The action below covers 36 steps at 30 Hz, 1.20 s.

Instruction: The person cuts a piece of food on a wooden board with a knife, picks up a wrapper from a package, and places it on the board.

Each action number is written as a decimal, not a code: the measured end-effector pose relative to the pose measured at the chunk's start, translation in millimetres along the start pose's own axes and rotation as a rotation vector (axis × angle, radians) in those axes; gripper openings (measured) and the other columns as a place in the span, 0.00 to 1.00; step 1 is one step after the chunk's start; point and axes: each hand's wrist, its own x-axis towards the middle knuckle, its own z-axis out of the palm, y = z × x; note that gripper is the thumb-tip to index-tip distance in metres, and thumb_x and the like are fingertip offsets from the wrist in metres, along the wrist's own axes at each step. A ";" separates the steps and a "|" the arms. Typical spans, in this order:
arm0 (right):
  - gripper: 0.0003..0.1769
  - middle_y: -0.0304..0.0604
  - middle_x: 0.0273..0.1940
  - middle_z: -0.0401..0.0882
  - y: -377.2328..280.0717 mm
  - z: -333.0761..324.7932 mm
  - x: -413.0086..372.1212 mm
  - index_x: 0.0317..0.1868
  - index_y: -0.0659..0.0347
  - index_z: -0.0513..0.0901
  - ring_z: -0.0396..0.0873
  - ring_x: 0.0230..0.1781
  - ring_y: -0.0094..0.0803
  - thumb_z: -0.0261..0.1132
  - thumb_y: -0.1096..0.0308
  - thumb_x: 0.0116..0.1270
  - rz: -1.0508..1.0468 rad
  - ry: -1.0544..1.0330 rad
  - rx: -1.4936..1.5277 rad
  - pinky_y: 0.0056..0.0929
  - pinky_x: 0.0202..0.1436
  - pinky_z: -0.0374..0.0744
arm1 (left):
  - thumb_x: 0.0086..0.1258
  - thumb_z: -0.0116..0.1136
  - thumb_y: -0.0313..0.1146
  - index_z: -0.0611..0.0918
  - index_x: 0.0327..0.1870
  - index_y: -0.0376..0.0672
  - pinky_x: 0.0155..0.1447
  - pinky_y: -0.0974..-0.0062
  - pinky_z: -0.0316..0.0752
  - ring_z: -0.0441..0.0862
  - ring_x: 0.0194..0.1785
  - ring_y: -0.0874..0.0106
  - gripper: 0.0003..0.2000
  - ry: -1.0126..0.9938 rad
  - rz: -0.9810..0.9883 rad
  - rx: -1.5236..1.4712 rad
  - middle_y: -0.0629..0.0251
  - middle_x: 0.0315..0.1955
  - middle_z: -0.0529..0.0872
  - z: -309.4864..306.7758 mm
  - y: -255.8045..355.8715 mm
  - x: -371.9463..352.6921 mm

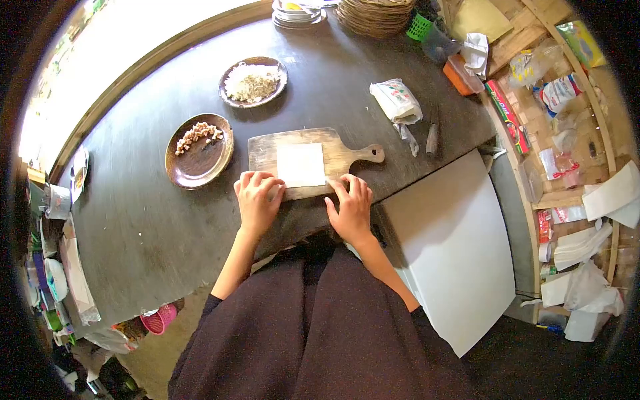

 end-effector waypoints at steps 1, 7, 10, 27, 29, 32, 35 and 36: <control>0.24 0.47 0.60 0.73 1.6 -1.8 1.8 0.61 0.53 0.84 0.69 0.66 0.46 0.73 0.64 0.63 -0.009 0.013 0.017 0.48 0.69 0.65 | 0.61 0.73 0.35 0.89 0.37 0.53 0.61 0.60 0.65 0.77 0.56 0.62 0.06 0.036 0.000 0.021 0.73 0.45 0.86 1.2 -1.1 1.6; 0.23 0.43 0.56 0.76 29.7 -16.8 15.6 0.60 0.50 0.85 0.73 0.62 0.43 0.72 0.67 0.63 -0.016 0.105 0.084 0.46 0.67 0.68 | 0.62 0.73 0.35 0.89 0.42 0.55 0.62 0.61 0.66 0.77 0.57 0.64 0.09 0.041 0.014 0.011 0.74 0.45 0.86 6.5 22.9 17.0; 0.22 0.41 0.53 0.78 54.2 -25.3 18.5 0.59 0.49 0.85 0.75 0.60 0.42 0.72 0.68 0.63 0.010 0.148 0.106 0.44 0.65 0.70 | 0.62 0.73 0.35 0.89 0.44 0.55 0.61 0.60 0.68 0.78 0.57 0.63 0.10 -0.084 0.120 -0.126 0.72 0.46 0.86 29.9 55.6 32.1; 0.29 0.52 0.55 0.76 270.0 -51.4 82.9 0.64 0.57 0.70 0.77 0.58 0.54 0.73 0.63 0.66 0.384 0.430 -0.060 0.51 0.57 0.78 | 0.63 0.73 0.31 0.83 0.61 0.49 0.74 0.53 0.64 0.74 0.72 0.56 0.23 -0.340 0.301 -0.268 0.63 0.60 0.83 125.0 153.3 88.5; 0.26 0.53 0.53 0.79 274.8 -55.3 100.0 0.59 0.57 0.70 0.81 0.54 0.55 0.73 0.60 0.67 0.453 0.377 -0.084 0.51 0.53 0.81 | 0.62 0.73 0.31 0.84 0.61 0.50 0.74 0.53 0.64 0.74 0.72 0.57 0.23 -0.309 0.275 -0.236 0.63 0.60 0.84 129.2 156.2 83.8; 0.34 0.57 0.61 0.81 281.0 -61.2 110.3 0.70 0.57 0.65 0.83 0.57 0.56 0.70 0.62 0.69 0.492 0.308 -0.081 0.51 0.53 0.83 | 0.61 0.73 0.31 0.84 0.60 0.51 0.75 0.52 0.62 0.74 0.71 0.57 0.23 -0.283 0.227 -0.200 0.65 0.60 0.84 124.4 158.3 79.4; 0.33 0.61 0.66 0.78 279.4 -63.8 106.1 0.77 0.56 0.59 0.82 0.59 0.59 0.60 0.64 0.76 0.520 0.310 0.023 0.52 0.56 0.81 | 0.63 0.71 0.30 0.85 0.59 0.51 0.75 0.52 0.62 0.75 0.71 0.57 0.21 -0.220 0.121 -0.179 0.65 0.59 0.84 111.3 154.4 70.8; 0.33 0.62 0.66 0.77 280.9 -61.6 101.4 0.78 0.56 0.58 0.81 0.59 0.61 0.59 0.64 0.77 0.502 0.354 0.072 0.53 0.57 0.81 | 0.62 0.71 0.28 0.85 0.57 0.50 0.74 0.53 0.63 0.75 0.70 0.57 0.20 -0.186 0.102 -0.175 0.64 0.59 0.84 102.4 151.8 68.5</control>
